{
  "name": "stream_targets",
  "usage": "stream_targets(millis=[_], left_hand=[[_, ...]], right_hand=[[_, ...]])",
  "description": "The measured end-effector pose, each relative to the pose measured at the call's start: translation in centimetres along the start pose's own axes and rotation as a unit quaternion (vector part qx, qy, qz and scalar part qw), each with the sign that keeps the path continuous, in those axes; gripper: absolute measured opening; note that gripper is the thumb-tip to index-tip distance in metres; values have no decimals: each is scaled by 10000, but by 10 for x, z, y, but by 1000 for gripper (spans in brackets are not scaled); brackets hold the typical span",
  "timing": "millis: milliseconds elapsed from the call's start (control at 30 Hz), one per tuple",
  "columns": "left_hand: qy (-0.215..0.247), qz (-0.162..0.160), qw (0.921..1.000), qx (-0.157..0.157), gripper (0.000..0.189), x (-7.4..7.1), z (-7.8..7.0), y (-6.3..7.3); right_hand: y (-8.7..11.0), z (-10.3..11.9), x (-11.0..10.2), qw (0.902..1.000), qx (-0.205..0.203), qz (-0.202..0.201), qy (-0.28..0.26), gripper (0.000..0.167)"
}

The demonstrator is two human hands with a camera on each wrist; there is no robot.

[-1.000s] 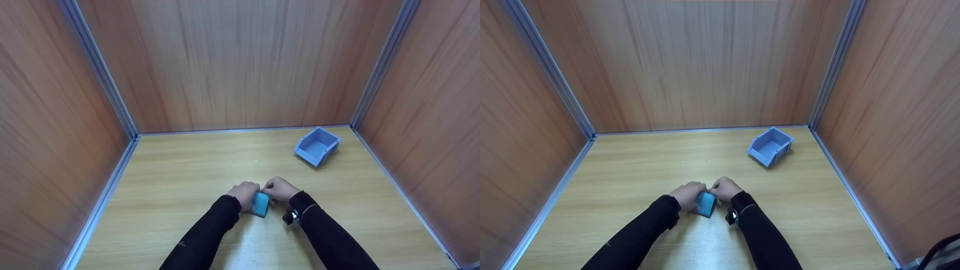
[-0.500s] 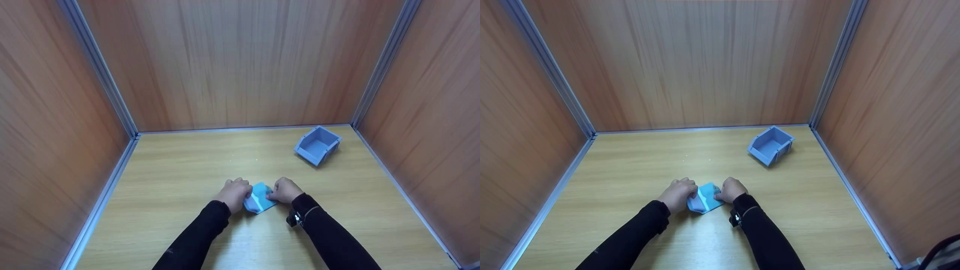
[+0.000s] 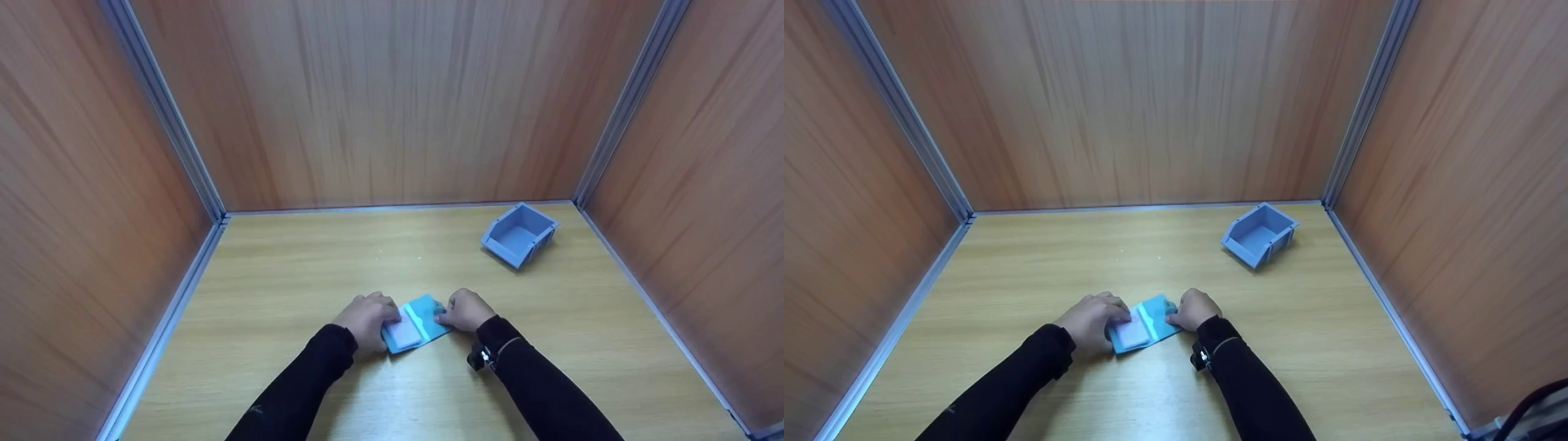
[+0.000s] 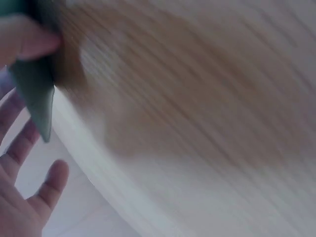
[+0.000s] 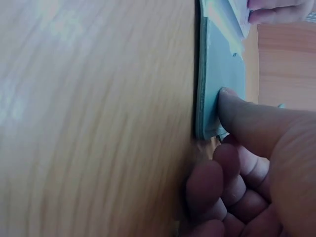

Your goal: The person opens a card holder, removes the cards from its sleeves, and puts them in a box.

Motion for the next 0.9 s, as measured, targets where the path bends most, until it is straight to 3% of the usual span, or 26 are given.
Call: stream_targets(millis=[200, 433, 700, 900], left_hand=[[578, 277, 9977, -232, 81, 3, 3, 5], [284, 61, 9984, -489, 56, 4, 6, 1], [57, 29, 9985, -545, 53, 7, 8, -7], [16, 2, 9984, -570, 56, 7, 7, -8]], right_hand=[[2, 3, 0, 10000, -90, 16, -4, 56], [5, 5, 0, 9998, -197, 1, 64, 55], [3, 8, 3, 9991, 29, 395, 144, 60], [6, 25, -1, 9974, 172, 632, 288, 59]])
Point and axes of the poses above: each hand's wrist, its own y-axis away from the middle knuckle, its own x-axis out of the palm, z = x × y, the point moved 10 cm from there along -y, towards the middle knuckle, and after that the axes turned 6 degrees about -y, right-handed, at the moved point
